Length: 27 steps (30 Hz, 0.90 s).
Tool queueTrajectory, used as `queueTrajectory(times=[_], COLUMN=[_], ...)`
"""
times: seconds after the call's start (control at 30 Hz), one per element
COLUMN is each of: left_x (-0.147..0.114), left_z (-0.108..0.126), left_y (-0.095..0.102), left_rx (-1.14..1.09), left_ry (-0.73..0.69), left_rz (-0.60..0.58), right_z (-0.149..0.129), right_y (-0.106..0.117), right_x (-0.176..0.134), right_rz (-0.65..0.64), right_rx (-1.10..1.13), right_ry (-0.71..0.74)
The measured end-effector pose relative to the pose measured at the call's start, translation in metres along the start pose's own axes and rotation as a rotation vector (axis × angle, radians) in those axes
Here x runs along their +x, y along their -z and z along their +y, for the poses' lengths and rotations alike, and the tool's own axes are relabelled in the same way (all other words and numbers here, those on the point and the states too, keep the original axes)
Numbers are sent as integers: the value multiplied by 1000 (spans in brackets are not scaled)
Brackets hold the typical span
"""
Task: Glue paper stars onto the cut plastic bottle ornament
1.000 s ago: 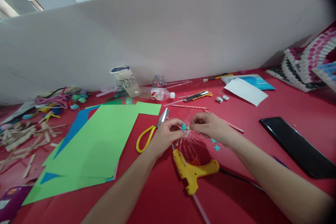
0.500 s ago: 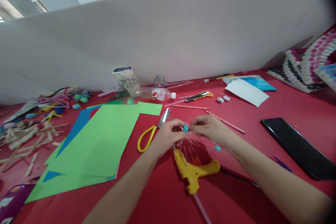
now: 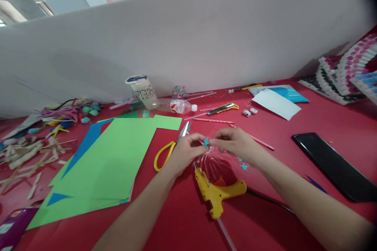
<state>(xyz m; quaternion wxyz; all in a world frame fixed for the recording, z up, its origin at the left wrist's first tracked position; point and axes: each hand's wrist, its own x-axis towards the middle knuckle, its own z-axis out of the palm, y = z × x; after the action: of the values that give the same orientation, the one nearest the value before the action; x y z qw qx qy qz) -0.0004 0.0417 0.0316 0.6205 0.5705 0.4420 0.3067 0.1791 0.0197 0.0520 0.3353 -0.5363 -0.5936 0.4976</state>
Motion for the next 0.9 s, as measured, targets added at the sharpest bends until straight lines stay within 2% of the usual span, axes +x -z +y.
queueTrajectory(times=[0.27, 0.43, 0.67, 0.9], left_x=[3, 5, 3, 4], left_z=[-2, -2, 0, 2], left_y=[4, 10, 16, 18], left_rx=[123, 288, 358, 385], left_ry=[-34, -135, -136, -129], left_rz=[57, 154, 202, 252], right_z=[-3, -5, 0, 1], right_y=[19, 17, 14, 14], right_x=[0, -3, -3, -3], right_rz=[116, 191, 220, 243], right_rx=[-66, -68, -174, -239], right_ry=[59, 89, 177, 183])
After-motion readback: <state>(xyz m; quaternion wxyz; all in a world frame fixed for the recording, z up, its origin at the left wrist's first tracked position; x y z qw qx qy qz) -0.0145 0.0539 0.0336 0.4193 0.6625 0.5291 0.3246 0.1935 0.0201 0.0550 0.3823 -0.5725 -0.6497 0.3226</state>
